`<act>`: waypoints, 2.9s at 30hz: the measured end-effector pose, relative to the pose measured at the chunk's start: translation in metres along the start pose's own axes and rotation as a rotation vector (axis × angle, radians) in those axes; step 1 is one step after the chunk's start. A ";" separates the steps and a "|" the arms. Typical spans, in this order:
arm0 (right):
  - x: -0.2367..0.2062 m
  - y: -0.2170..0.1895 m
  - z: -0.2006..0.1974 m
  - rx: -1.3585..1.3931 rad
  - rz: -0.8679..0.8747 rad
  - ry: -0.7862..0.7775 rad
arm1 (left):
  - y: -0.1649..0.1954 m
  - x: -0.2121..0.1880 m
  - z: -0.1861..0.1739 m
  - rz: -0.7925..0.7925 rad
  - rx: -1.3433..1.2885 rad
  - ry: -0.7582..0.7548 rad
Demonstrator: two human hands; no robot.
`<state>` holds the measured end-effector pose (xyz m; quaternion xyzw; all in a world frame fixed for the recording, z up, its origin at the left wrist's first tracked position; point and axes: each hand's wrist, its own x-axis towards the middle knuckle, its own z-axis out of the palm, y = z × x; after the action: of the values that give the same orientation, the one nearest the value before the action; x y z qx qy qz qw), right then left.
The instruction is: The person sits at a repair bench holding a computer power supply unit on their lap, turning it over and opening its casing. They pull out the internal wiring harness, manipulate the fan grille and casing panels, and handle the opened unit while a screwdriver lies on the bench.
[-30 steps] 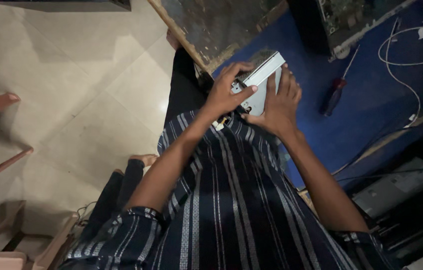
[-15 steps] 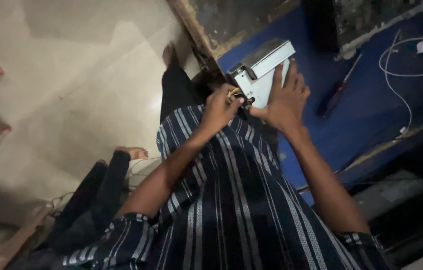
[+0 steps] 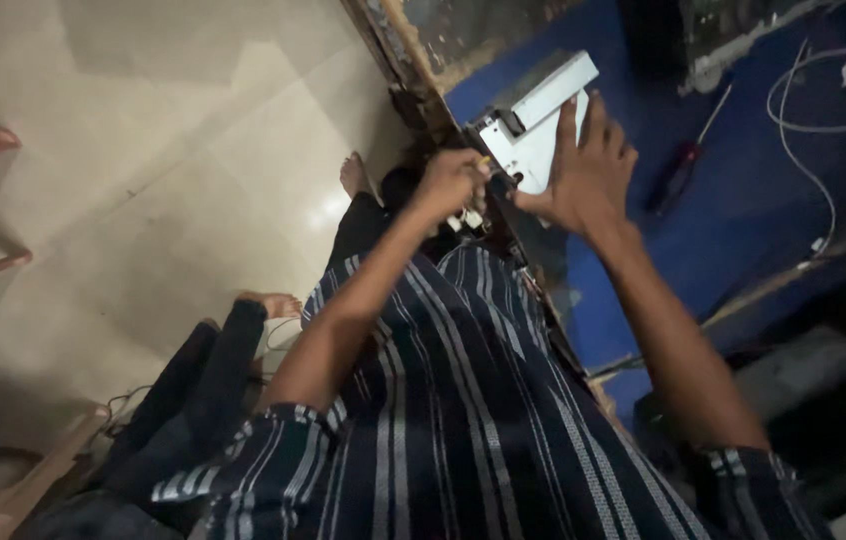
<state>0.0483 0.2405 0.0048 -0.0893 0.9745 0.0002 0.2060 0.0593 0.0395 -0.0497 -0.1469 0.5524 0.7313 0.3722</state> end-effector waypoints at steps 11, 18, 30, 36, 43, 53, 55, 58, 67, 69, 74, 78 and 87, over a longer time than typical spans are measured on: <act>-0.001 0.000 -0.002 -0.022 -0.052 0.053 | -0.012 -0.017 0.015 0.548 0.608 0.315; -0.001 0.006 0.001 -0.052 -0.039 0.009 | -0.019 -0.010 0.017 0.710 0.836 0.378; 0.001 0.006 -0.002 -0.052 -0.039 -0.021 | -0.018 -0.006 0.017 0.805 0.693 0.406; 0.004 0.004 -0.005 -0.058 -0.037 -0.027 | -0.010 -0.005 0.008 0.775 0.922 0.306; 0.001 0.003 -0.006 -0.075 -0.040 -0.002 | -0.016 -0.004 0.019 0.846 1.023 0.449; 0.003 0.008 -0.010 -0.102 -0.044 -0.039 | -0.013 -0.008 0.026 0.678 0.732 0.361; 0.004 0.009 -0.011 -0.111 -0.035 -0.042 | -0.010 -0.008 0.025 0.700 0.717 0.334; 0.004 0.009 -0.010 -0.120 -0.052 -0.037 | -0.009 -0.007 0.025 0.667 0.886 0.353; 0.002 0.013 -0.009 -0.139 -0.089 0.009 | -0.017 -0.004 0.034 0.643 0.758 0.415; 0.003 0.012 -0.011 -0.107 -0.072 -0.016 | -0.017 -0.007 0.035 0.594 0.640 0.368; 0.006 0.005 -0.012 -0.076 -0.026 -0.001 | -0.017 -0.018 0.038 0.731 0.580 0.523; 0.007 0.002 -0.012 -0.078 -0.010 -0.019 | -0.019 -0.018 0.036 0.856 0.597 0.492; 0.008 0.001 -0.012 -0.070 0.011 -0.047 | -0.028 -0.017 0.039 0.681 0.498 0.475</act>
<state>0.0358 0.2398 0.0121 -0.0912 0.9692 0.0374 0.2258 0.0982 0.0719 -0.0453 -0.0271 0.7971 0.6032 -0.0010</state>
